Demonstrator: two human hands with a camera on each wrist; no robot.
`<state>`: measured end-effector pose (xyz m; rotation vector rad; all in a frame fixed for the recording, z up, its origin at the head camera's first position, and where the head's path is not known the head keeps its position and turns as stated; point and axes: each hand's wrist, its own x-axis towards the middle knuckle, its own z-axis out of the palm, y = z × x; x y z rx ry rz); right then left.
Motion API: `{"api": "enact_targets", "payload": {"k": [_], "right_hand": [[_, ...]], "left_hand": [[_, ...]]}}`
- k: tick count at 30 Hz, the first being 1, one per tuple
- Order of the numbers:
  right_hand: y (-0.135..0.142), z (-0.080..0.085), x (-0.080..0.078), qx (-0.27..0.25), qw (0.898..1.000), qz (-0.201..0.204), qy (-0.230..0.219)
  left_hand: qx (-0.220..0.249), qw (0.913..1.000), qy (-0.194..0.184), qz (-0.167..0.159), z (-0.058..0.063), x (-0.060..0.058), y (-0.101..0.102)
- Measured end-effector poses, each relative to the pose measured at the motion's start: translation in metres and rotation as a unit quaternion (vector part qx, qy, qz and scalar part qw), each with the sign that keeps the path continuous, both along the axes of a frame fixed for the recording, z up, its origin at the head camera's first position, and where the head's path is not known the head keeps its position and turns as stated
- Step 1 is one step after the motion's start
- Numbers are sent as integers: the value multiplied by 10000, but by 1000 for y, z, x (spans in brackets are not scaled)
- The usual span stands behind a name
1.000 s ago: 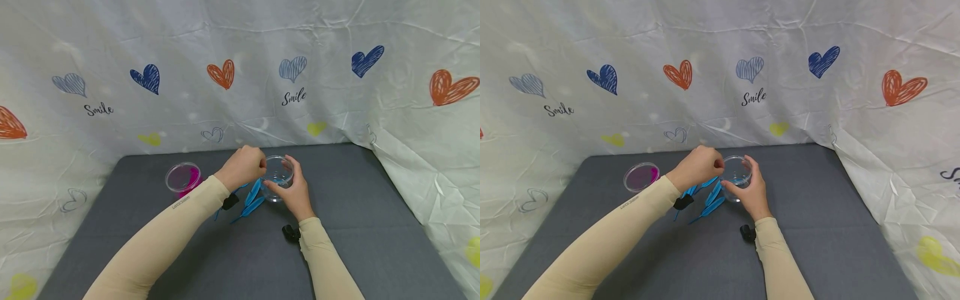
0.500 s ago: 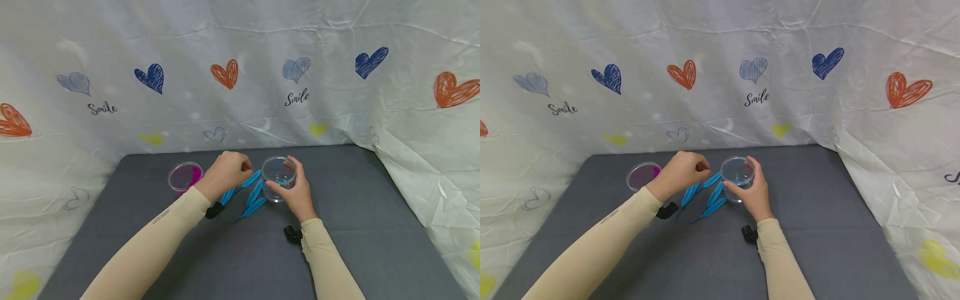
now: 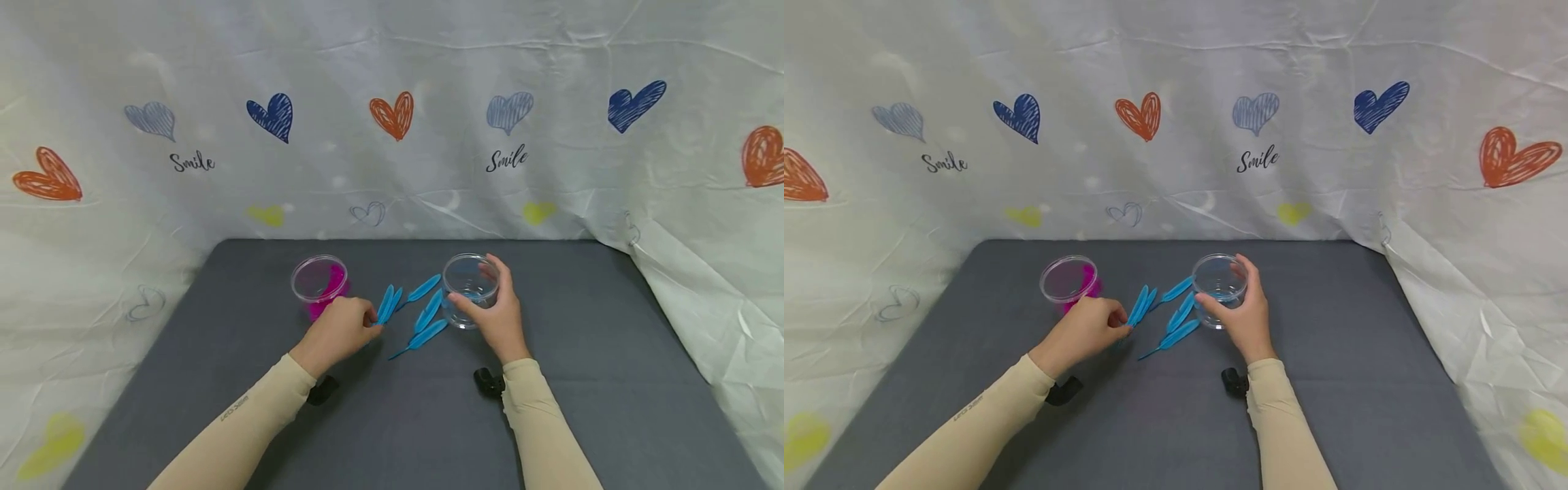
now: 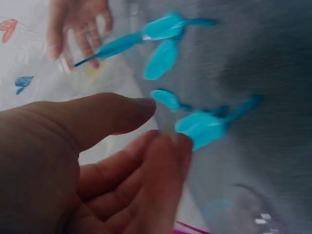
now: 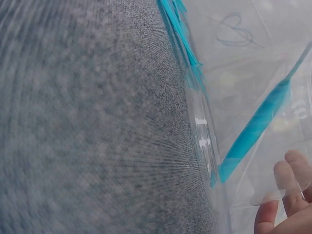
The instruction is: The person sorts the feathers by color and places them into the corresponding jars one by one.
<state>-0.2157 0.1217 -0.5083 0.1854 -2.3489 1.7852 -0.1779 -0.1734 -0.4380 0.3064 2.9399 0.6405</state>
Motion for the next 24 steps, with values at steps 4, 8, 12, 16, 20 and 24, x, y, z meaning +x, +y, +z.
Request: {"api": "enact_targets", "payload": {"k": [4, 8, 12, 16, 20, 24], "right_hand": [[1, 0, -1, 22, 10000, -39, 9], [0, 1, 1, 70, 10000, -52, -6], [-1, 0, 2, 101, 9999, -71, 3], [-1, 0, 2, 108, 9999, -118, 7], [-1, -1, 1, 108, 9999, -123, -44], [-1, -2, -1, 57, 9999, -111, -77]], "left_hand": [[13, 9995, -253, 178, -13, 7, -8], [-91, 9989, -363, 297, -22, 10, -11], [-87, 9978, -447, 472, -28, 9, -9], [1, 9975, -465, 536, -32, 7, -7], [-5, 9971, -515, 567, -34, 7, -6], [-26, 9969, -512, 588, -36, 8, -6]]}}
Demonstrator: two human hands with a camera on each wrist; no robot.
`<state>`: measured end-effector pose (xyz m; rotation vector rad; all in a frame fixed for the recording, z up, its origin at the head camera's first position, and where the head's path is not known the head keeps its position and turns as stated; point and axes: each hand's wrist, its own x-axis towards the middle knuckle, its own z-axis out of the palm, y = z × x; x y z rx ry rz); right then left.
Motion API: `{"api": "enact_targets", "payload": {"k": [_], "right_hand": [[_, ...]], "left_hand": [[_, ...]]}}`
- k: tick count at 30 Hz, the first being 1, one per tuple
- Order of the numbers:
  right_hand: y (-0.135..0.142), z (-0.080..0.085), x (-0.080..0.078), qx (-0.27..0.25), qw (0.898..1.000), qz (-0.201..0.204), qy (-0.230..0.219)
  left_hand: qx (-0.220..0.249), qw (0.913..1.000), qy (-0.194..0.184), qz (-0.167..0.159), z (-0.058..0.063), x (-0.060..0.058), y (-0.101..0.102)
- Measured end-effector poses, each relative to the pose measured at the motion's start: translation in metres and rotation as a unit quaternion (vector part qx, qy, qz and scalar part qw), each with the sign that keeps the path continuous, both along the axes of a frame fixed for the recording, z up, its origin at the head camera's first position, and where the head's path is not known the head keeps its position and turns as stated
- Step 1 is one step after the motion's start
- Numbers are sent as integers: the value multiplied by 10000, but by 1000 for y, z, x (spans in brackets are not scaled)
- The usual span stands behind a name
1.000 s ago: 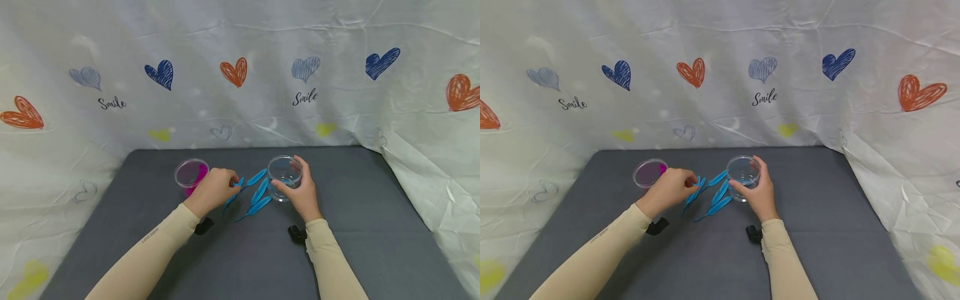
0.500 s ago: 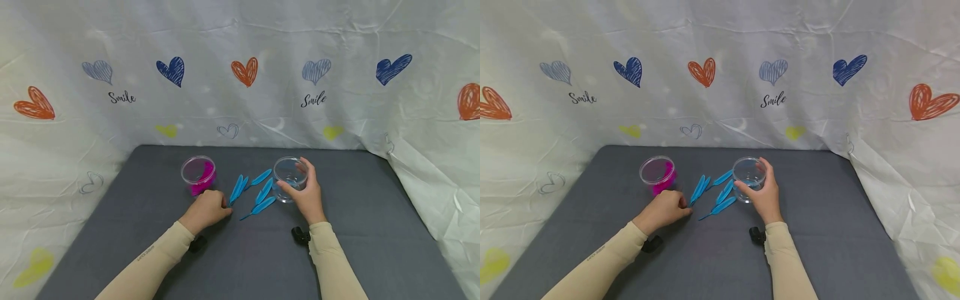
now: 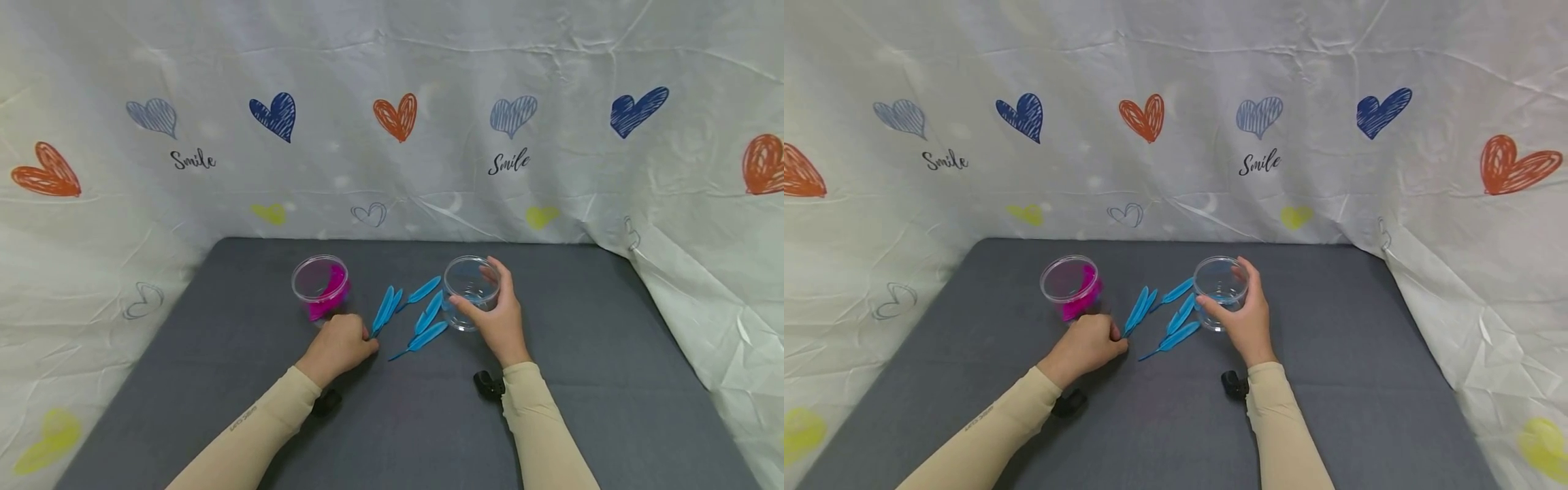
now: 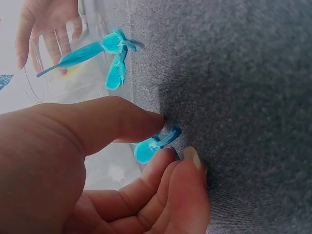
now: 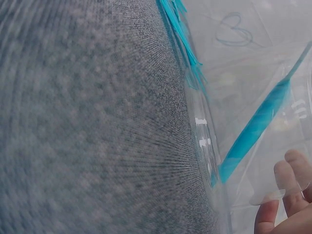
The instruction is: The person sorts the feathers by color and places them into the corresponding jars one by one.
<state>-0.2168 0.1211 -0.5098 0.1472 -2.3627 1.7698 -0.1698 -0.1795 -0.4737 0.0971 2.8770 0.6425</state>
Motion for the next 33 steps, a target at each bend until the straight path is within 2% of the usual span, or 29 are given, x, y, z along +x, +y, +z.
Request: {"api": "enact_targets", "payload": {"k": [5, 17, 20, 29, 33], "right_hand": [[0, 0, 0, -14, 10000, -7, 26], [5, -2, 4, -14, 10000, 47, 10], [4, -2, 3, 2, 10000, 68, 35], [2, 1, 1, 1, 9999, 70, 117], [1, 0, 0, 1, 9999, 67, 108]], "left_hand": [[-23, 10000, 95, -4, 0, 3, -1], [184, 9994, 53, 278, -7, 7, 4], [227, 9991, 192, 310, -8, 9, 2], [123, 9975, 648, 256, 0, 12, 0], [244, 9965, 752, 281, 7, 12, 1]]}}
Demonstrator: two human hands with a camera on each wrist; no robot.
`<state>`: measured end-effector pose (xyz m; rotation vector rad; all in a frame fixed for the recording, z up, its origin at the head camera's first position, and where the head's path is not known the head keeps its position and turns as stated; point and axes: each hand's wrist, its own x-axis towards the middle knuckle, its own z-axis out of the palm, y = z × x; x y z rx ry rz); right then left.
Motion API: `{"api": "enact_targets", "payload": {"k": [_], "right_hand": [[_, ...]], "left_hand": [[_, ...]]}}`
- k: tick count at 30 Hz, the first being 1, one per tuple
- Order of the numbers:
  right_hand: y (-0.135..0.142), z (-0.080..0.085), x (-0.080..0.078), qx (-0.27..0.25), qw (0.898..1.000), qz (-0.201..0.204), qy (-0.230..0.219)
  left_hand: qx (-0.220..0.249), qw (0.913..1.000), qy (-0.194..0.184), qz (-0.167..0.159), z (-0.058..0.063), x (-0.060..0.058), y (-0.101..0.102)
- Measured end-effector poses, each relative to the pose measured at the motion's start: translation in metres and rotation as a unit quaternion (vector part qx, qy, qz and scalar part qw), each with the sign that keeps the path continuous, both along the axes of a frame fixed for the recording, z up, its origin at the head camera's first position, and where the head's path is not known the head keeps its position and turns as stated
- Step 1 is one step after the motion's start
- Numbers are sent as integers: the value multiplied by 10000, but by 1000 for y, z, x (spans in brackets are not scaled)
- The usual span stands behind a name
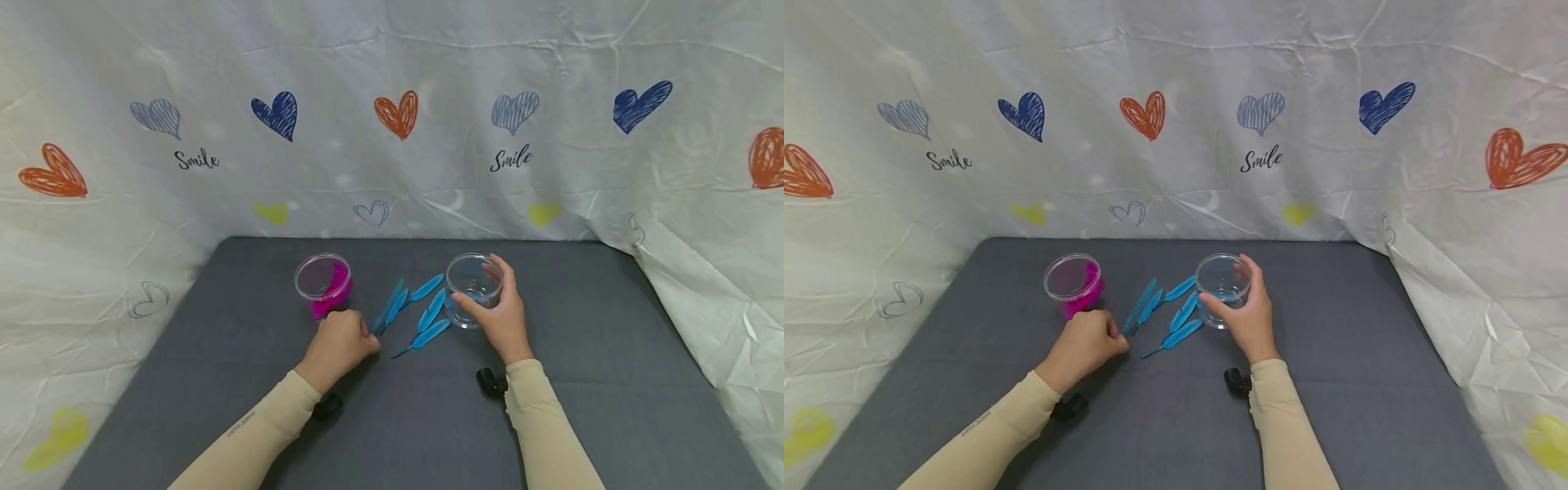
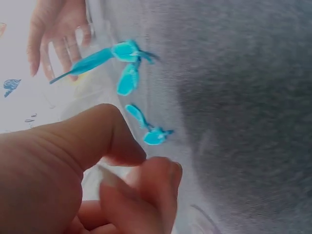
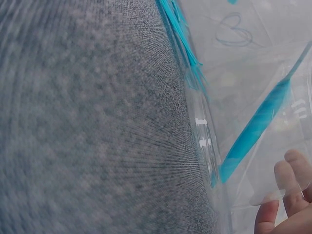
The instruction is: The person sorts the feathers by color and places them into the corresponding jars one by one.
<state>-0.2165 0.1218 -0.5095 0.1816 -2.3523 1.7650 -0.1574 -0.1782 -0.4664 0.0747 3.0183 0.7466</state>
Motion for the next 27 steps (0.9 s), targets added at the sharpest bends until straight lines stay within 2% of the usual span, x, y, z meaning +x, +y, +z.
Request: {"api": "enact_targets", "payload": {"k": [6, 13, 21, 24, 27], "right_hand": [[1, -2, 0, 32, 10000, -6, -53], [2, -3, -2, 35, 10000, -12, -56], [1, -2, -4, 108, 9999, 26, -75], [1, -2, -3, 107, 9999, 9, -70], [1, -2, -3, 90, 9999, -36, -54]], "left_hand": [[265, 9996, -12, -43, 11, 0, 5], [364, 9973, 450, -447, 30, -4, 7], [180, 9857, 1310, -1043, 74, -23, 9], [112, 9818, 1396, -1284, 89, -33, 16], [97, 9807, 1297, -1463, 101, -43, 25]]}}
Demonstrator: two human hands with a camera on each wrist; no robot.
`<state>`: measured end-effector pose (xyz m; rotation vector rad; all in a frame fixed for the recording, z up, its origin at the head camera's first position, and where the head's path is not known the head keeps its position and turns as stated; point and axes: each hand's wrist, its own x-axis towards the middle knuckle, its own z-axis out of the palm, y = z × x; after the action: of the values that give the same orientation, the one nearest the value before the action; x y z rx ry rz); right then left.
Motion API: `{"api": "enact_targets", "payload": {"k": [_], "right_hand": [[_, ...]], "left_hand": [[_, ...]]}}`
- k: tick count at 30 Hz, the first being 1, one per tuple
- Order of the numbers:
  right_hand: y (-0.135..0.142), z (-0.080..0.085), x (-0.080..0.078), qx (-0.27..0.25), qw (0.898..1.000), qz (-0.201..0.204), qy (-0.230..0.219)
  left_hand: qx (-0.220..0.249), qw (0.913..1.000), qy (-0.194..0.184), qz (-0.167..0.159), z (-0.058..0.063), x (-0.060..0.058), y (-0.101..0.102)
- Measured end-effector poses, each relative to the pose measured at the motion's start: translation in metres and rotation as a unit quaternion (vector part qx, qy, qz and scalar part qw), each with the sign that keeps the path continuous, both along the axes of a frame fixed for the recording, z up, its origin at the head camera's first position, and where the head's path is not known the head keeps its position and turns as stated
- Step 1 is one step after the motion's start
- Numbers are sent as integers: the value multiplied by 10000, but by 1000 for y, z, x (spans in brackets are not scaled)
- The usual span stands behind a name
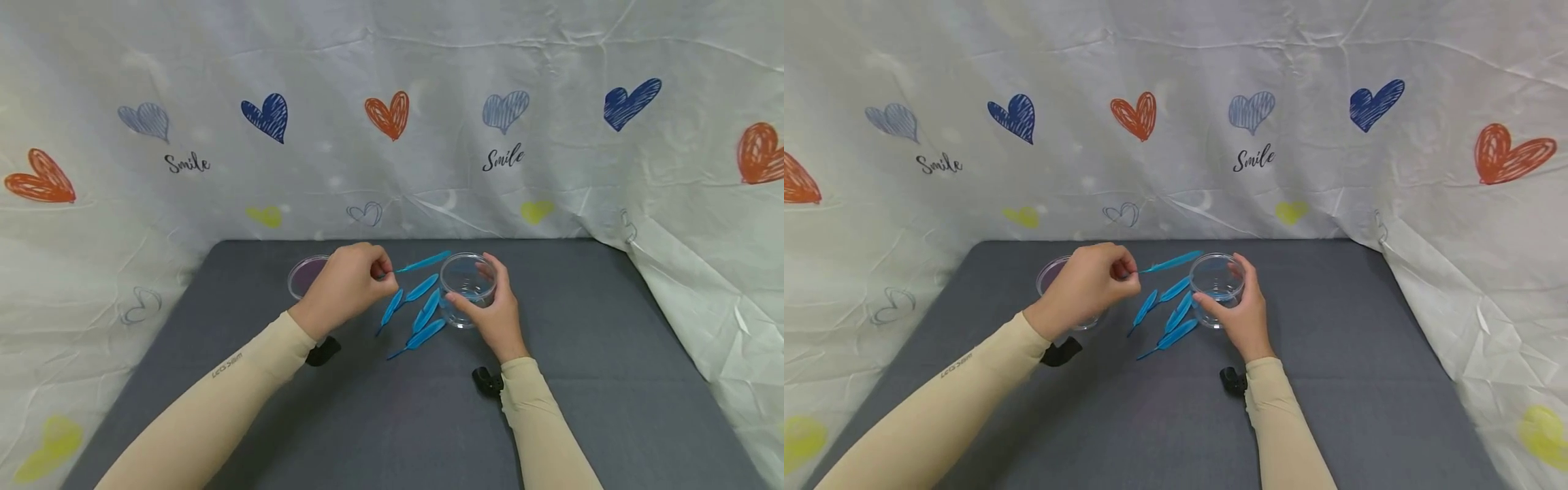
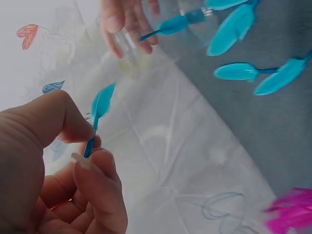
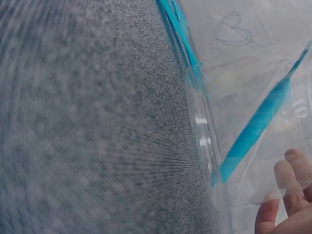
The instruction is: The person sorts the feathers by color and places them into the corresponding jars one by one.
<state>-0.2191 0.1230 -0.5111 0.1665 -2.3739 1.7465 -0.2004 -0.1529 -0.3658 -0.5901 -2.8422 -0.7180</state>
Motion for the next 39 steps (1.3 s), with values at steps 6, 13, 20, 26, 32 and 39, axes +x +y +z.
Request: {"api": "enact_targets", "payload": {"k": [6, 13, 20, 26, 32, 39], "right_hand": [[1, -1, -1, 7, 10000, -10, -3], [2, -2, -1, 14, 10000, -31, 34], [2, -1, 0, -37, 10000, 2, 18], [-1, 0, 0, -103, 9999, 32, 14], [0, -2, -1, -97, 9999, 37, 8], [1, -1, -2, -89, 9999, 69, -10]], "left_hand": [[-109, 9990, -323, -297, 10, -15, 19], [-336, 9967, -489, -557, 10, -29, 36], [-414, 9938, -762, -691, 7, -41, 52], [-530, 9914, -906, -776, 3, -45, 65], [-553, 9901, -955, -869, -2, -48, 75], [-717, 9891, -941, -877, -11, -49, 85]]}}
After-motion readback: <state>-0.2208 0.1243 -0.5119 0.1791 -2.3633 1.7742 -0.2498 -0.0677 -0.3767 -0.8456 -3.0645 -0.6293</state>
